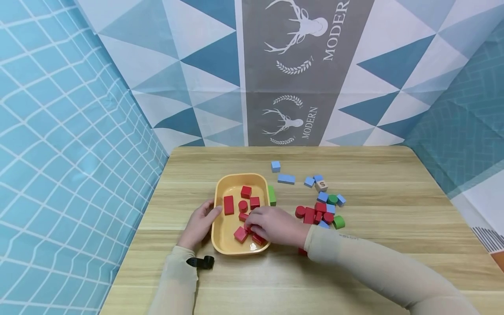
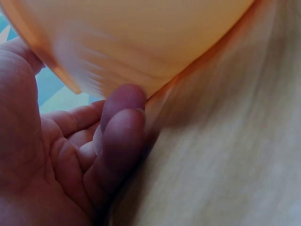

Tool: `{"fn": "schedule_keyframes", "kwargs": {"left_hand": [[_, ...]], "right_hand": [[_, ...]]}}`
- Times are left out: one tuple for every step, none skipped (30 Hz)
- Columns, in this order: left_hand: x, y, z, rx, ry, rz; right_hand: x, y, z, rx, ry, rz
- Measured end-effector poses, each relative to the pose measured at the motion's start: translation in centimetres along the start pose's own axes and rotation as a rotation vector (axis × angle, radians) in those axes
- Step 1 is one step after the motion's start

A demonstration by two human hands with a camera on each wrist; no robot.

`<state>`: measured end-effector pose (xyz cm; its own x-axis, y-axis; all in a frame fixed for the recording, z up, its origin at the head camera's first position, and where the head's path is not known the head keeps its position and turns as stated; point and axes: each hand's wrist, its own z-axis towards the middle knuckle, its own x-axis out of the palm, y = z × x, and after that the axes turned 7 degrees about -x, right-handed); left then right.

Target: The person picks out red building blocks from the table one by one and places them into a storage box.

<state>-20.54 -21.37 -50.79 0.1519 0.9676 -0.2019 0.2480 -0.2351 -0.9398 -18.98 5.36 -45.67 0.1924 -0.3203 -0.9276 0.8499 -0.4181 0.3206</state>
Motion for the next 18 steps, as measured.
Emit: {"fn": "schedule_keyframes", "kwargs": {"left_hand": [[-0.03, 0.39, 0.26, 0.005, -0.003, 0.0], [-0.09, 0.88, 0.62, 0.007, -0.004, -0.003], [-0.09, 0.95, 0.63, 0.011, -0.005, -0.004], [-0.08, 0.98, 0.63, 0.011, -0.007, -0.005], [-0.07, 1.01, 0.62, 0.009, -0.01, -0.005], [-0.08, 1.05, 0.62, 0.006, -0.013, -0.003], [-0.08, 1.06, 0.62, 0.006, -0.013, -0.002], [-0.09, 1.08, 0.63, 0.004, -0.012, -0.001], [-0.09, 1.09, 0.63, 0.004, -0.011, 0.001], [-0.09, 1.09, 0.63, 0.002, -0.011, -0.001], [-0.09, 1.09, 0.63, 0.001, -0.009, 0.0], [-0.09, 1.09, 0.64, 0.003, -0.008, -0.001], [-0.07, 1.09, 0.64, 0.004, -0.007, -0.003], [-0.05, 1.09, 0.64, 0.003, -0.007, -0.007], [-0.03, 1.09, 0.64, 0.003, -0.009, -0.008], [0.01, 1.08, 0.64, 0.002, -0.012, -0.009], [0.03, 1.07, 0.63, 0.005, -0.01, -0.008], [0.07, 1.07, 0.64, 0.003, -0.012, -0.01]], "right_hand": [[0.1, -0.02, -0.04, -0.006, 0.008, -0.011], [0.21, -0.04, -0.07, -0.011, 0.014, -0.025], [0.29, -0.06, -0.12, -0.02, 0.015, -0.039], [0.39, -0.08, -0.16, -0.027, 0.016, -0.052], [0.47, -0.1, -0.17, -0.031, 0.015, -0.062], [0.53, -0.12, -0.2, -0.034, 0.013, -0.066], [0.57, -0.14, -0.22, -0.034, 0.01, -0.068], [0.59, -0.16, -0.23, -0.034, 0.007, -0.069], [0.6, -0.16, -0.25, -0.033, 0.004, -0.07], [0.6, -0.16, -0.27, -0.032, 0.003, -0.071], [0.59, -0.15, -0.28, -0.031, 0.002, -0.069], [0.57, -0.13, -0.31, -0.028, 0.002, -0.068], [0.55, -0.09, -0.34, -0.027, 0.002, -0.068], [0.53, -0.05, -0.37, -0.026, 0.002, -0.067], [0.5, 0.0, -0.42, -0.026, 0.0, -0.068], [0.48, 0.06, -0.47, -0.025, -0.002, -0.067], [0.46, 0.14, -0.55, -0.022, -0.005, -0.066], [0.43, 0.24, -0.66, -0.022, -0.009, -0.065]]}}
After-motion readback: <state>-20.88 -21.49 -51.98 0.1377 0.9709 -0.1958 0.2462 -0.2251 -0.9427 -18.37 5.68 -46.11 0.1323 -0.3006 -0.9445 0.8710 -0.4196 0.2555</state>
